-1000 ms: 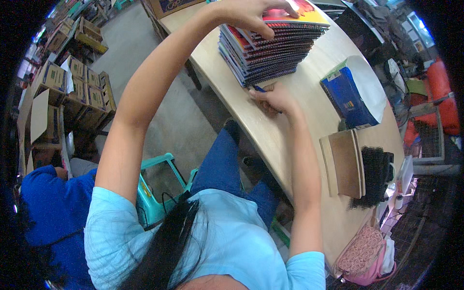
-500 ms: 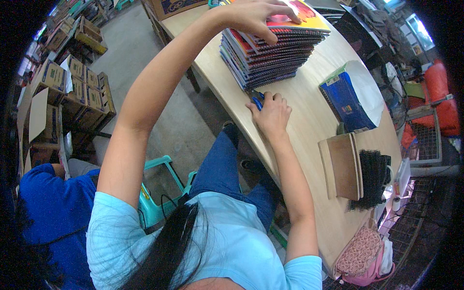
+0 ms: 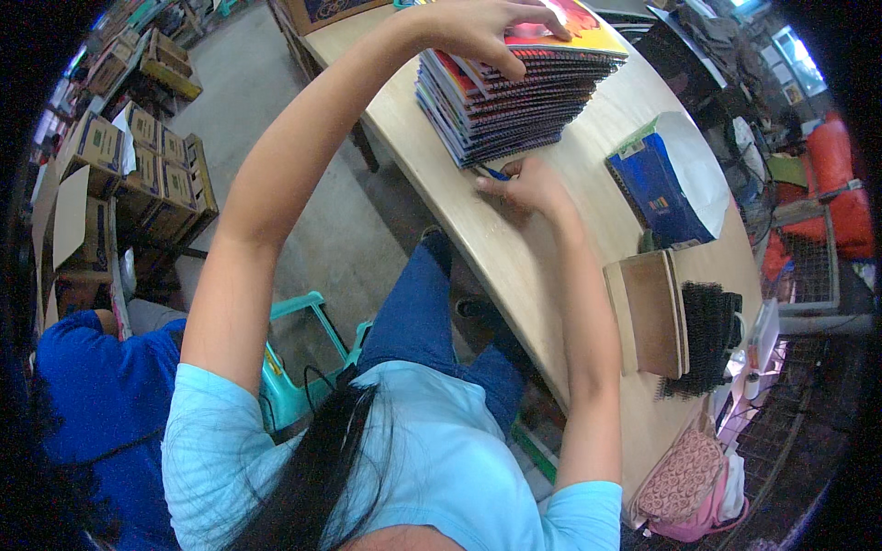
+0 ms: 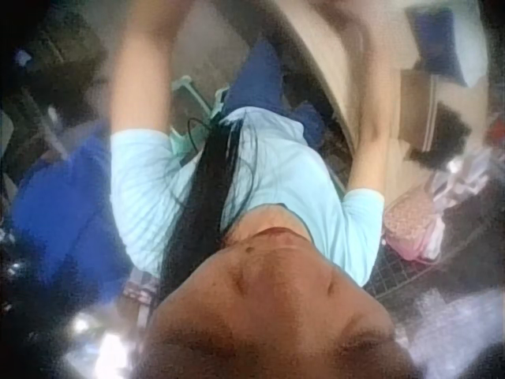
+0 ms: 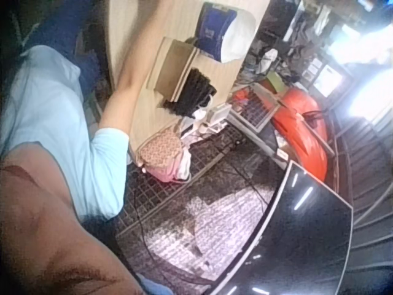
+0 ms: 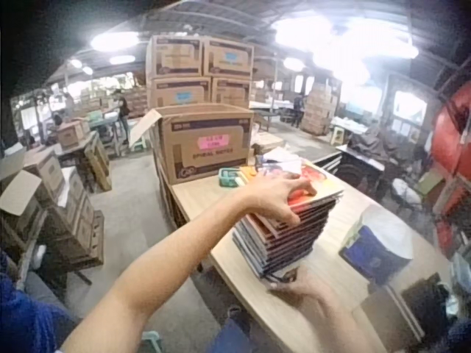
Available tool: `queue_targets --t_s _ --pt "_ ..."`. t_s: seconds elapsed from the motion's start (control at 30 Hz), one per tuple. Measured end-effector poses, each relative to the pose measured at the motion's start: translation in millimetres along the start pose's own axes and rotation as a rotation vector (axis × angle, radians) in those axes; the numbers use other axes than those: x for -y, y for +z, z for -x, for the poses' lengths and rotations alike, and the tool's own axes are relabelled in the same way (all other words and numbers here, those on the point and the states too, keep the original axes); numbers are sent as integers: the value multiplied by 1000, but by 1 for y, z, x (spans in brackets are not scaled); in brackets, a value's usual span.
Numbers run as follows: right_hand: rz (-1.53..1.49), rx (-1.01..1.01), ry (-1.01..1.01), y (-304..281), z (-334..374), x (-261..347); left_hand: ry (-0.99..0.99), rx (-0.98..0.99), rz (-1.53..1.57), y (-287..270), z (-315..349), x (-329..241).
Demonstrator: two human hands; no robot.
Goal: The person uses a pair of pliers to cut the ends of metal spiral bindings on a stack of notebooks, placing the trimmings into a container on the table.
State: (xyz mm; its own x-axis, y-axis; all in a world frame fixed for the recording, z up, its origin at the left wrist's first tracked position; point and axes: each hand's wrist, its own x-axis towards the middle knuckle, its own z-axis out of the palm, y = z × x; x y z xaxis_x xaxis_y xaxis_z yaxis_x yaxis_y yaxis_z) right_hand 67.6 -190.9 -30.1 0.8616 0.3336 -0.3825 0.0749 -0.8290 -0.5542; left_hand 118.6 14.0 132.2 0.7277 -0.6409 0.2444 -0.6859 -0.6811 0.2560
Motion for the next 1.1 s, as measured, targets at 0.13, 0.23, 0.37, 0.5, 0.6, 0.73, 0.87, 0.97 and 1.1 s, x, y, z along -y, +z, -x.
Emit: queue_targets --t_s 0.13,0.23,0.37,0.5,0.6,0.73,0.87,0.97,1.1 --pt "352 -536 -84 53 32 6 14 -12 -6 1 1 3" --pt "428 -622 -105 67 34 7 11 -22 -5 3 0 2" --pt "494 -656 -124 72 33 12 20 -16 -4 2 -1 1" --pt "386 -427 -12 58 28 25 30 -28 7 3 1 4" --pt "120 -21 126 7 -6 25 9 -11 62 3 -1 5" --pt "158 73 -3 -1 -10 8 28 -20 5 5 -1 2" --pt "317 -397 -23 46 28 15 14 5 40 -4 7 -1" --pt "400 -448 -5 59 32 19 -1 -16 -25 1 2 -2" --pt "460 -534 -51 68 33 18 -10 -4 -19 1 0 -2"
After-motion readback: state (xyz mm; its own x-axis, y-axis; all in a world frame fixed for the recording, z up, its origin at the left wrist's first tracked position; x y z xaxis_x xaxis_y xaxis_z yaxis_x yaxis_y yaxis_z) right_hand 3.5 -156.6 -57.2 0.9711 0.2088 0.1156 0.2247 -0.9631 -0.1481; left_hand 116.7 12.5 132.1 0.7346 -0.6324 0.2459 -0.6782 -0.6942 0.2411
